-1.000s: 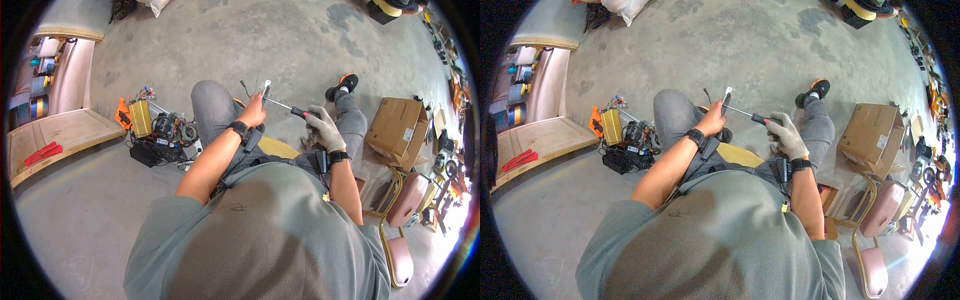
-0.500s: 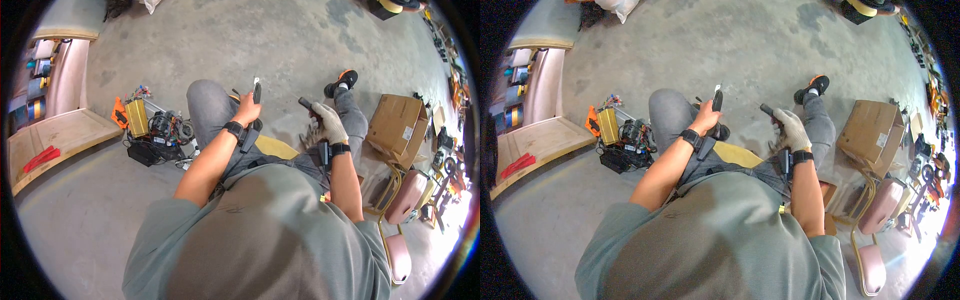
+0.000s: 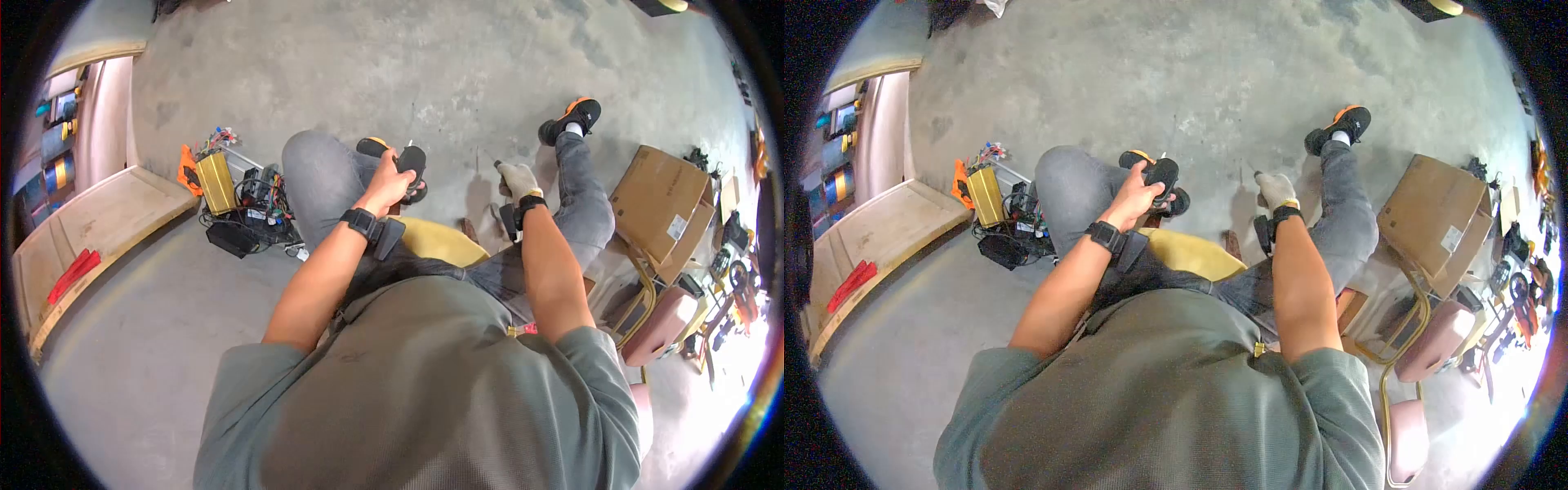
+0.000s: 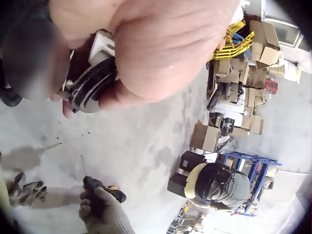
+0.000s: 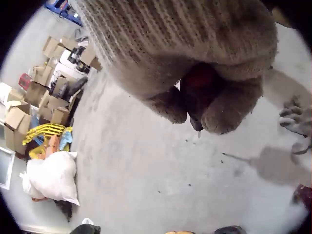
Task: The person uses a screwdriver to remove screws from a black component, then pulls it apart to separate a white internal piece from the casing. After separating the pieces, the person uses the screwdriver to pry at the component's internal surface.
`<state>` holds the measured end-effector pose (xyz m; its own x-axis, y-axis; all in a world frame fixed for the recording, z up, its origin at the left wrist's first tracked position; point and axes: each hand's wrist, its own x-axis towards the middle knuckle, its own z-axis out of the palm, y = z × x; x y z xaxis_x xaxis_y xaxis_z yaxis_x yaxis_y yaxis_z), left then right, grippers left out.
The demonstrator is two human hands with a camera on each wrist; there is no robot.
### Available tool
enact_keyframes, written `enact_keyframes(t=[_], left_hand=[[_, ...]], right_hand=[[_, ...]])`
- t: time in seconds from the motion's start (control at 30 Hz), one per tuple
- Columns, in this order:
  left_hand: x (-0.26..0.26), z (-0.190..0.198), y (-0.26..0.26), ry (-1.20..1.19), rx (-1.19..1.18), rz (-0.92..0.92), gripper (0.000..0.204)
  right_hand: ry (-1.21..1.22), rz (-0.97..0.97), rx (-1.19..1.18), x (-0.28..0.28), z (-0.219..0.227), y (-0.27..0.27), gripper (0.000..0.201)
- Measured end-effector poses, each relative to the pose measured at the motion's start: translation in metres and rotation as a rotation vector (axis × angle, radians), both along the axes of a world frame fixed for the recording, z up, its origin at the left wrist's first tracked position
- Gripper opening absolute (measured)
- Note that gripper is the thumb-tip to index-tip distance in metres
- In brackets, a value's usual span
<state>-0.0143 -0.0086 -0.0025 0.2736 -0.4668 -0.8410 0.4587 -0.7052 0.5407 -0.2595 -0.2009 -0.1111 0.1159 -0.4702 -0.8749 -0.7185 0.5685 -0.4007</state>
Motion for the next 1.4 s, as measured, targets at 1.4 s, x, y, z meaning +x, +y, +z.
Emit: enact_keyframes(t=[1.4], left_hand=[[0.006, -0.002, 0.001, 0.157, -0.076, -0.002, 0.016]], right_hand=[[-0.001, 0.074, -0.124, 0.020, 0.016, -0.017, 0.022]])
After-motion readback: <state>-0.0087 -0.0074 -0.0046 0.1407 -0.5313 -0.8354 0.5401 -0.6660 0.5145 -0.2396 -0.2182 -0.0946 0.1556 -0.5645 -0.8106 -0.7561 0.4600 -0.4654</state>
